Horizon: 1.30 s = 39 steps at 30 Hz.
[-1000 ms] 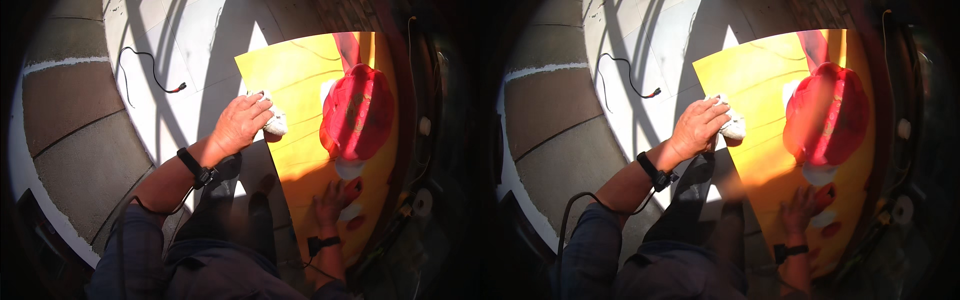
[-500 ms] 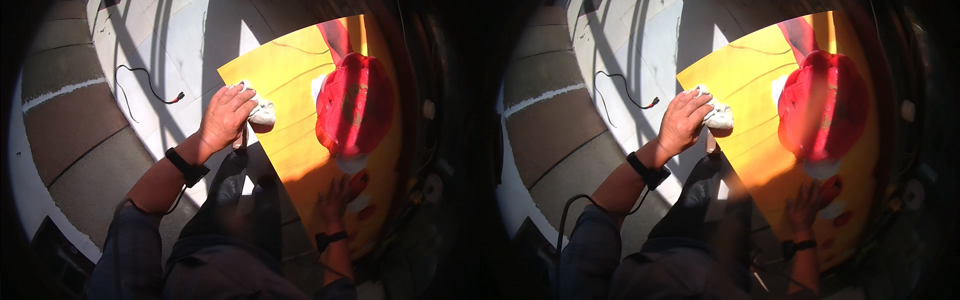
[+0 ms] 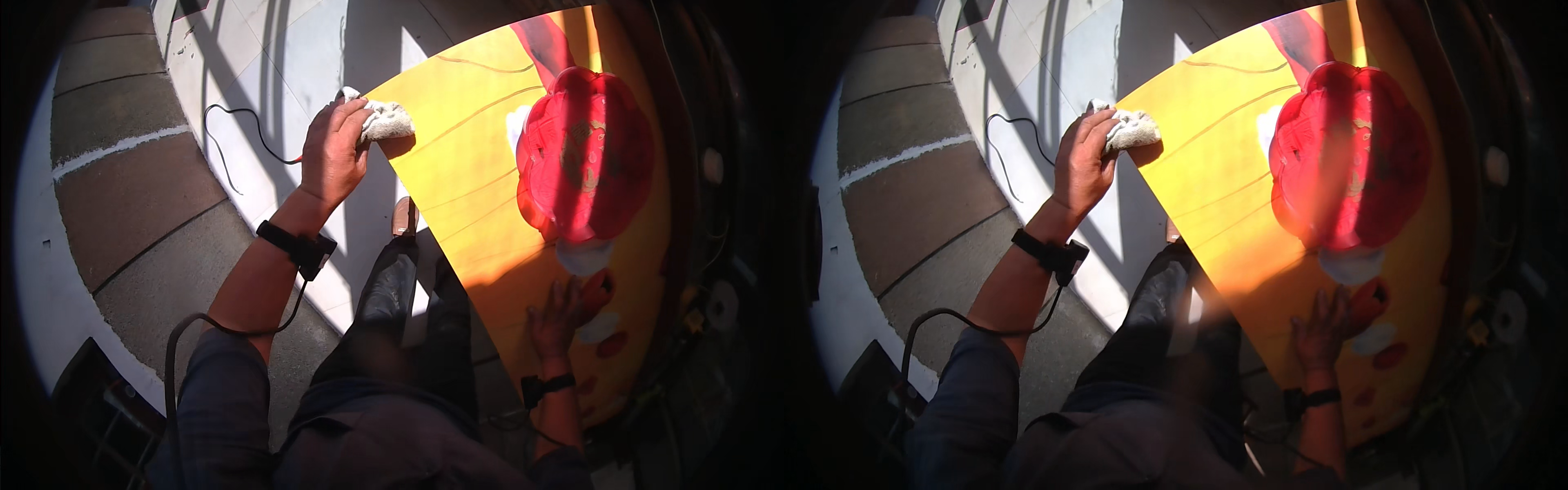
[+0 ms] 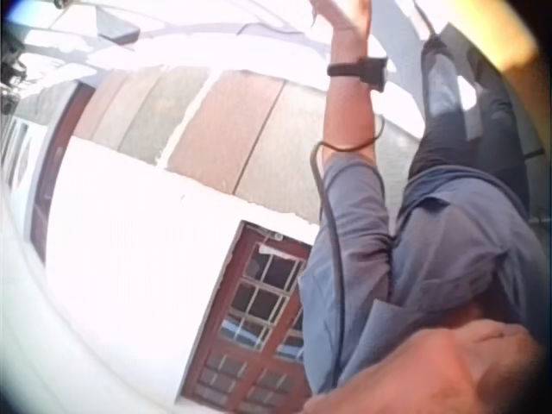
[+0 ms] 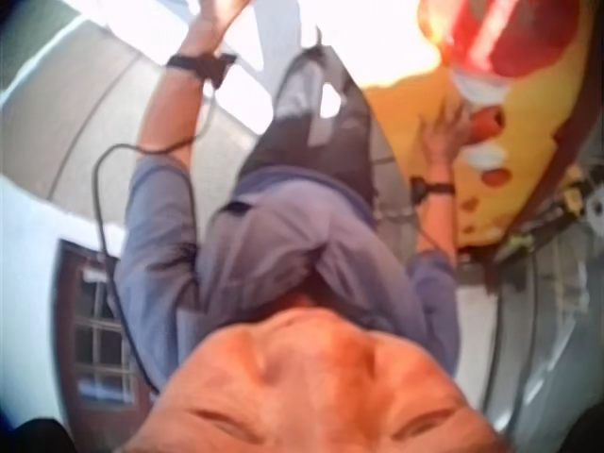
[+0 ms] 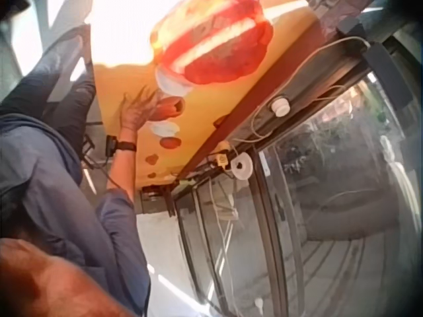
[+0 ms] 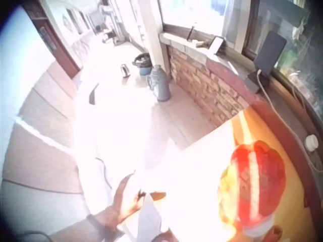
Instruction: The person wipes a large yellow panel with a cloth, connects a small white circular fan to a yellow power strip to test it, and then mounts the fan into a red floral-shaped base on the panel while adjusting a metal track at the edge.
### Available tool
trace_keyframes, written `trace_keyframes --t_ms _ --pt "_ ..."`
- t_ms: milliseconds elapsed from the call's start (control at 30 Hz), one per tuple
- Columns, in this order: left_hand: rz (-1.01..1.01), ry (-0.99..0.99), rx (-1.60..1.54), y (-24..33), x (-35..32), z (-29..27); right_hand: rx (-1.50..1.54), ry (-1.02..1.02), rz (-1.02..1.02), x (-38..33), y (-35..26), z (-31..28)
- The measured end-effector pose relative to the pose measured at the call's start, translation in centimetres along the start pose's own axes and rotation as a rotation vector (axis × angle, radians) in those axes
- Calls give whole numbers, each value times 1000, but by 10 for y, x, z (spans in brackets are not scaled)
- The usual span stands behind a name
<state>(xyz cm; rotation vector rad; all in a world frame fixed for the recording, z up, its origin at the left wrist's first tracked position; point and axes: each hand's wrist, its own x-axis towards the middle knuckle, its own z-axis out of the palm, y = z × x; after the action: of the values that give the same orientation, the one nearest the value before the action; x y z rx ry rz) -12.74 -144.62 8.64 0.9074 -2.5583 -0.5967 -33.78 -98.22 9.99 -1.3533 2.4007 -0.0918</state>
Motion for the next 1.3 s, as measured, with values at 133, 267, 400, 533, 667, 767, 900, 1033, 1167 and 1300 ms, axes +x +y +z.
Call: trace_keyframes --t_ms 133,267,400,533,667,767,900,1033,1167,1300 --pt "-26 -81 77 54 -33 19 -21 -12 31 1 2 0" --pt "187 -521 -397 144 -129 42 -6 -19 43 5 -4 -11" --pt "145 -514 -332 143 -113 23 249 184 243 16 9 -12" --pt "19 -284 -101 100 -66 8 1239 286 917 74 7 -50" --pt "-30 -111 6 63 -22 11 1502 324 978 107 26 -34" --pt "-124 -40 46 61 -3 22 1374 357 916 125 36 -3" --pt "-148 -96 50 90 -15 44 1287 356 891 140 28 -16" --pt "-75 -186 43 114 -20 61 1155 294 913 138 56 2" --pt "-167 -107 21 96 -1 67 1227 235 1031 64 53 -31" --pt "-207 -37 88 86 68 84 1336 185 1111 -21 36 -67"
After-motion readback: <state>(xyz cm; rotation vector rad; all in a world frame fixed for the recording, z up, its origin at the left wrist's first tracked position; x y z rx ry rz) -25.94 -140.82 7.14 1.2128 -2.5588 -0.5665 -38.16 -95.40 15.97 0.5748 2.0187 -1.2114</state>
